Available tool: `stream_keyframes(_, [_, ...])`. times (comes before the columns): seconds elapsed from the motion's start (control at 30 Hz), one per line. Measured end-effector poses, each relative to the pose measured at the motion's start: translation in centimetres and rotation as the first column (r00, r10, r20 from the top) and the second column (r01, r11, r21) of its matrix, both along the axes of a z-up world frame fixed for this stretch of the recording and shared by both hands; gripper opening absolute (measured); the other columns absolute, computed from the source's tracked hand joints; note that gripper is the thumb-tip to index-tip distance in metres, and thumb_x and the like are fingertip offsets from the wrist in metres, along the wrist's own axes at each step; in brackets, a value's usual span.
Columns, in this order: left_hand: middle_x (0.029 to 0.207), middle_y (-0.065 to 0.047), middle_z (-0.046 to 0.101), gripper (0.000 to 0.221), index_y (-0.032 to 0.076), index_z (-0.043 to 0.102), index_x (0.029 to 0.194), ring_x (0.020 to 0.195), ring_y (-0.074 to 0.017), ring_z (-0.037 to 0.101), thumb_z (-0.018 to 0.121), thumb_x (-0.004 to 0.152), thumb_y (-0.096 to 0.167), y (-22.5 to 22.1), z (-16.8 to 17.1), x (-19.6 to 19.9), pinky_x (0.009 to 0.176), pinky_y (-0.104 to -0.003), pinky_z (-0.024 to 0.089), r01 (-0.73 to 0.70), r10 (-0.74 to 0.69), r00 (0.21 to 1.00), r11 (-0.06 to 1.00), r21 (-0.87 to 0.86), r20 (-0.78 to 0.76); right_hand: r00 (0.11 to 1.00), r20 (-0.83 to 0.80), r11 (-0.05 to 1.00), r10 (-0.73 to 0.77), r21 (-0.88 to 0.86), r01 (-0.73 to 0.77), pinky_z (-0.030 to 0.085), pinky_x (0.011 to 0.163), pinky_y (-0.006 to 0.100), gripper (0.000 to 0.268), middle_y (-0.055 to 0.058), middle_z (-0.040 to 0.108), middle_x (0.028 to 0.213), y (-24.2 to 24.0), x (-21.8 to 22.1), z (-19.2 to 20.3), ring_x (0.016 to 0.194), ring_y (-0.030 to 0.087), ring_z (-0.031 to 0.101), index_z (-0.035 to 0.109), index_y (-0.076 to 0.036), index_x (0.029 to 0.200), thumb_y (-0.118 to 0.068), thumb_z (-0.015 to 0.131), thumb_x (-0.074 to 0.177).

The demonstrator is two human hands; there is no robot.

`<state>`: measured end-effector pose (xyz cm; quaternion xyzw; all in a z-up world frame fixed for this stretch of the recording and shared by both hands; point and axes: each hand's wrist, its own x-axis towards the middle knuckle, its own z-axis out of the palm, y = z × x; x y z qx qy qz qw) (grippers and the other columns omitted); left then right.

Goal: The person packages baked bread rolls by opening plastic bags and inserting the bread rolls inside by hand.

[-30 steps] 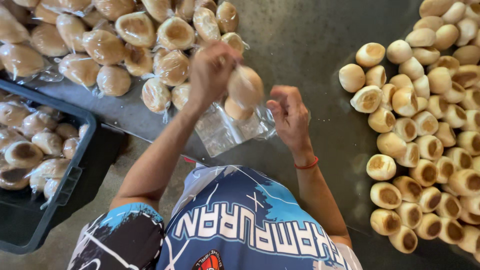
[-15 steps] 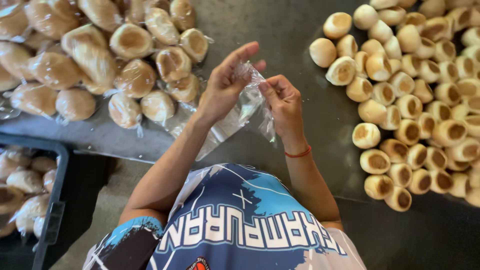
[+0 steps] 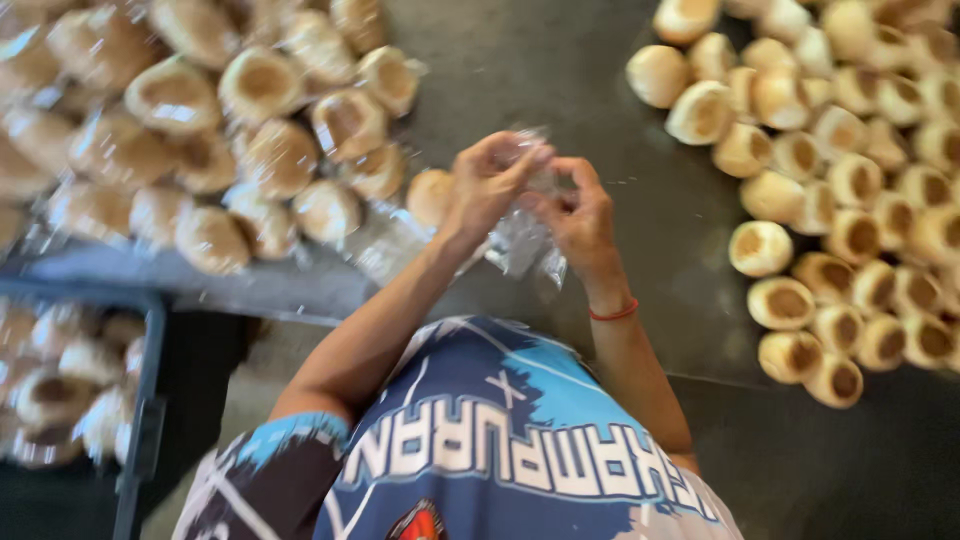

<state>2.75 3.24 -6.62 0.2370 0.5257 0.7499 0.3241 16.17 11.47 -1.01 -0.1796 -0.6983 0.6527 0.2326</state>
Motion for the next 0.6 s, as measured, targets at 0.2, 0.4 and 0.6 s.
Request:
stream_keyframes(0.2, [0.122,-0.012,0.069,0.04,0.003,0.068,0.126,0.108,-0.0172,0.065,0.08,0.096,0.026,-3.9,0.8,0.1,0.094,-0.032,0.055,-0.24,0.24,0.941,0.97,0.03,-0.239,0.996,0.069,0.999,-0.048,0.001,0.048,0.036,0.058,0.017,0.012,-0.006,0.061,0.084,-1.9,-1.5,-3.1,0.069,-0.002,0.046,0.065,-0.007,0.101,-0.016,0.064,0.108])
stream_keyframes(0.4, [0.158,-0.02,0.042,0.075,0.011,0.051,0.151,0.148,-0.0376,0.04,0.089,0.089,0.028,-21.1,1.9,-2.9,0.121,-0.05,0.036,-0.908,0.25,0.172,0.415,-0.055,-0.953,0.998,0.054,0.995,-0.043,-0.087,0.047,0.029,0.049,0.017,0.017,-0.005,0.059,0.077,-2.0,-1.8,-3.7,0.059,-0.001,0.04,0.064,-0.007,0.095,-0.014,0.062,0.11])
stream_keyframes(0.6, [0.157,-0.013,0.047,0.07,0.009,0.045,0.155,0.134,-0.0191,0.052,0.081,0.097,0.022,-18.9,0.8,-1.8,0.11,-0.035,0.049,-0.456,0.419,0.862,0.887,-0.073,-0.285,0.984,0.059,0.963,0.166,-0.223,-0.149,0.035,0.053,0.018,0.014,-0.005,0.065,0.083,-2.5,-3.4,-4.0,0.064,-0.001,0.046,0.064,-0.008,0.097,-0.016,0.06,0.107])
